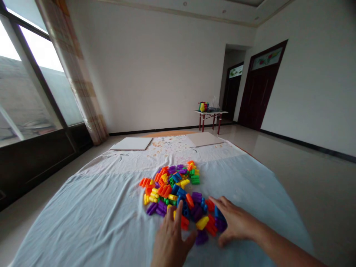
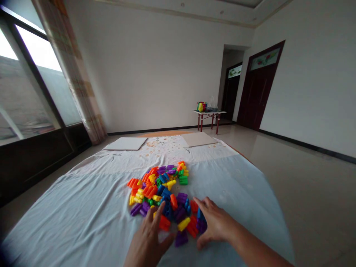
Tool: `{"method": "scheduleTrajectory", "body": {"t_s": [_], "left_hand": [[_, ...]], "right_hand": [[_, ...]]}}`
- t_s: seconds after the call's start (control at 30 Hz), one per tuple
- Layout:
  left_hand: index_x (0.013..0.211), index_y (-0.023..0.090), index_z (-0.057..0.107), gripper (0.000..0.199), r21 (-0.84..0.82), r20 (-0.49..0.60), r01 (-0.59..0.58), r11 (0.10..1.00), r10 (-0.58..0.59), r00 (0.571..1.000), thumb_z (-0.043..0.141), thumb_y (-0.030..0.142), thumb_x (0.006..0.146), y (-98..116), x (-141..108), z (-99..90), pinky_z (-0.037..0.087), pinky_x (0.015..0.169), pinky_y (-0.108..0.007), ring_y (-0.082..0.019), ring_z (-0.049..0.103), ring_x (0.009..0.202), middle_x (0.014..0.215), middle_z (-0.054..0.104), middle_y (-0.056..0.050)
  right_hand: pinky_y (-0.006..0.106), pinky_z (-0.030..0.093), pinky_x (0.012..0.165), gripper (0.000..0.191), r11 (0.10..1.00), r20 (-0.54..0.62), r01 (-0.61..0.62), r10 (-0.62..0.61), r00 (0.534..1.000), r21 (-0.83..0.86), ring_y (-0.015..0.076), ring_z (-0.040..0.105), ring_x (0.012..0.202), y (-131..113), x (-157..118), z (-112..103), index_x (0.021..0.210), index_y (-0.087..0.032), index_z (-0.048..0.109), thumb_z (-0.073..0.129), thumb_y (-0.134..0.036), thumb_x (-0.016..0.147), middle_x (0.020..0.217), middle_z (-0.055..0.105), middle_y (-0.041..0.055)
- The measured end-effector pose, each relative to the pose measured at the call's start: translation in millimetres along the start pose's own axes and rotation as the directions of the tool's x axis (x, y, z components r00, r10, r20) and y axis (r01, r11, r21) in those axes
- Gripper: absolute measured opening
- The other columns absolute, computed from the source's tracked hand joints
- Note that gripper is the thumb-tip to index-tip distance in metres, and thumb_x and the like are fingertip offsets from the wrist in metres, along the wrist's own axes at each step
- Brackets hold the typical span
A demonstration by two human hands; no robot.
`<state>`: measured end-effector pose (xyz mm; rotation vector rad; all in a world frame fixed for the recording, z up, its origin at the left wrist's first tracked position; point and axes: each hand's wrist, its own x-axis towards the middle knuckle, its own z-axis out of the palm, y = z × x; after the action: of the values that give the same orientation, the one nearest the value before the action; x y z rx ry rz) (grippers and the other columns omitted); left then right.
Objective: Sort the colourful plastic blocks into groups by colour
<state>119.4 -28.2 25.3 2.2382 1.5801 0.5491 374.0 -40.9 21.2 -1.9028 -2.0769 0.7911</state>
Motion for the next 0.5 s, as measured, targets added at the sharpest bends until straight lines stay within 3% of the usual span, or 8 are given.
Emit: {"method": "scheduleTrajectory", "body": {"t_s": [0.1, 0.23, 0.4, 0.5], "left_hand": [[0.142, 0.025, 0.025, 0.097, 0.086, 0.141, 0.039, 0.995, -0.051, 0.989, 0.072, 0.036, 0.059, 21, 9, -6.8, 0.035, 0.103, -0.043, -0.032, 0.034, 0.130, 0.144, 0.032, -0.016], [0.144, 0.024, 0.019, 0.116, 0.070, 0.212, 0.088, 0.994, -0.101, 0.972, 0.080, 0.024, 0.045, 31, 24, -11.5, 0.031, 0.105, -0.043, -0.036, 0.029, 0.132, 0.149, 0.018, -0.019], [0.144, 0.020, 0.019, 0.112, -0.168, 0.148, 0.087, 0.982, -0.062, 0.987, 0.074, 0.017, 0.046, 18, 35, 15.4, 0.034, 0.104, -0.040, -0.033, 0.032, 0.131, 0.151, 0.008, -0.021], [0.139, 0.017, 0.028, 0.092, -0.386, -0.026, 0.020, 0.922, -0.033, 0.999, 0.067, 0.018, 0.055, 5, 43, 33.4, 0.040, 0.100, -0.037, -0.026, 0.042, 0.124, 0.143, 0.027, -0.020]], "right_hand": [[0.037, 0.029, 0.106, 0.126, 0.997, -0.021, 0.046, -0.044, 0.999, 0.063, 0.0306, 0.036, 0.128, -14, 17, 7, 0.146, -0.023, 0.019, 0.082, -0.037, 0.038, 0.138, 0.033, 0.0143], [0.037, 0.031, 0.105, 0.121, 0.964, -0.031, 0.143, -0.140, 0.990, 0.223, 0.0288, 0.040, 0.125, -25, 37, 12, 0.146, -0.022, 0.018, 0.081, -0.035, 0.043, 0.139, 0.030, 0.0148], [0.042, 0.027, 0.108, 0.109, 0.820, -0.104, 0.285, -0.270, 0.957, 0.496, 0.0297, 0.036, 0.128, -37, 49, 16, 0.142, -0.023, 0.028, 0.082, -0.033, 0.048, 0.139, 0.036, 0.0123], [0.040, 0.036, 0.102, 0.101, 0.625, -0.048, 0.205, -0.259, 0.965, 0.754, 0.0258, 0.048, 0.118, -50, 56, 14, 0.142, -0.024, 0.027, 0.079, -0.033, 0.056, 0.129, 0.049, 0.0093]]}}
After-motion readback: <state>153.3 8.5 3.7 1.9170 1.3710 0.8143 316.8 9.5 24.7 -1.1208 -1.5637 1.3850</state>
